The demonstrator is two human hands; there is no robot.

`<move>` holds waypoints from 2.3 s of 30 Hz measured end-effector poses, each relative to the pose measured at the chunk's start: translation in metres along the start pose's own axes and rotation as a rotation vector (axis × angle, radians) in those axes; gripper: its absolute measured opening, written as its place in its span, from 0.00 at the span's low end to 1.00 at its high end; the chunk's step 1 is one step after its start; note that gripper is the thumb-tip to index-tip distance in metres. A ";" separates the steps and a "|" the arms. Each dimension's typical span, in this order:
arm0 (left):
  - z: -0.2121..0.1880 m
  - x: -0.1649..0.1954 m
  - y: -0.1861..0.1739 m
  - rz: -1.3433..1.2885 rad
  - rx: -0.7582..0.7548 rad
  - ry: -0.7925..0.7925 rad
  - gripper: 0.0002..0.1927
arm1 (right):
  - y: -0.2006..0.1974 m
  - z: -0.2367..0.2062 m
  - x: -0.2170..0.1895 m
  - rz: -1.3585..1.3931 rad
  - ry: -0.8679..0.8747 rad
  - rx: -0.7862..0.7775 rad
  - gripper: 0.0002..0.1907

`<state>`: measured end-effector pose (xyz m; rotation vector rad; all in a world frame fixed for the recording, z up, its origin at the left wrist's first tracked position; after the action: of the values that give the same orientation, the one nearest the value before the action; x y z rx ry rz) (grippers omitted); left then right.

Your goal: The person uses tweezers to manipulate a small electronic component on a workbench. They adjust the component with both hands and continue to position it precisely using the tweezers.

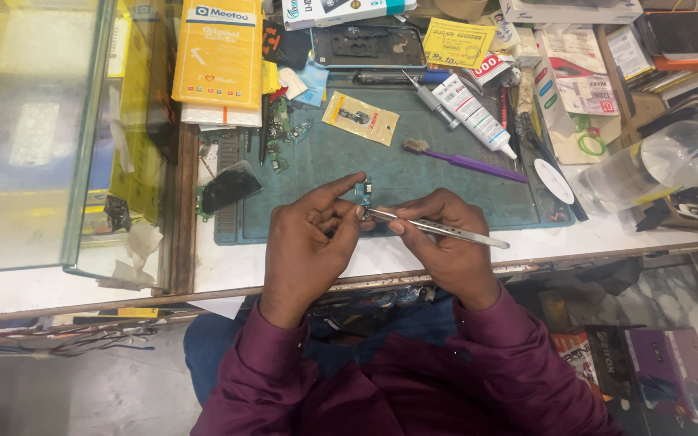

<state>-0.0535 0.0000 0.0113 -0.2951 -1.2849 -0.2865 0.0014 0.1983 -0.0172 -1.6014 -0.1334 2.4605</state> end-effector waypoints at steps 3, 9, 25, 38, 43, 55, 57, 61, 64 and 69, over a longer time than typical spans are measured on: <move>0.000 0.000 0.002 -0.012 -0.002 -0.016 0.20 | -0.001 -0.001 0.001 0.077 0.016 0.023 0.06; 0.001 0.003 0.001 0.018 -0.007 0.003 0.21 | 0.000 0.002 -0.001 0.115 -0.003 0.026 0.07; 0.000 -0.002 0.000 -0.049 -0.018 0.005 0.22 | 0.001 0.001 -0.001 0.097 -0.018 0.033 0.07; 0.002 0.003 -0.001 -0.067 -0.033 -0.006 0.19 | 0.002 0.003 -0.005 0.151 -0.057 0.004 0.07; 0.001 0.002 -0.001 -0.046 -0.035 0.015 0.18 | 0.002 0.001 -0.006 0.039 -0.074 -0.025 0.07; 0.000 0.002 -0.001 -0.073 -0.085 0.036 0.19 | -0.002 -0.002 -0.005 0.084 -0.075 0.015 0.07; 0.001 0.003 -0.002 -0.026 -0.083 0.043 0.19 | -0.002 -0.002 -0.004 0.072 -0.077 0.017 0.08; 0.001 0.005 -0.002 0.001 -0.093 0.038 0.18 | -0.002 -0.003 -0.001 0.065 -0.080 0.025 0.09; 0.002 0.006 -0.002 0.000 -0.098 0.035 0.18 | -0.002 -0.003 -0.001 0.050 -0.086 0.027 0.09; 0.002 0.005 -0.002 0.011 -0.097 0.035 0.18 | -0.003 -0.003 -0.001 0.061 -0.103 0.016 0.09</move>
<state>-0.0550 -0.0013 0.0172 -0.3779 -1.2368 -0.3443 0.0043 0.2006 -0.0172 -1.4939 -0.0814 2.5849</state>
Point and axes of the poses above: each hand's wrist, its own z-axis towards the middle knuckle, its own y-axis out of the palm, x = y × z, the point moved 1 cm from there along z, towards the middle knuckle
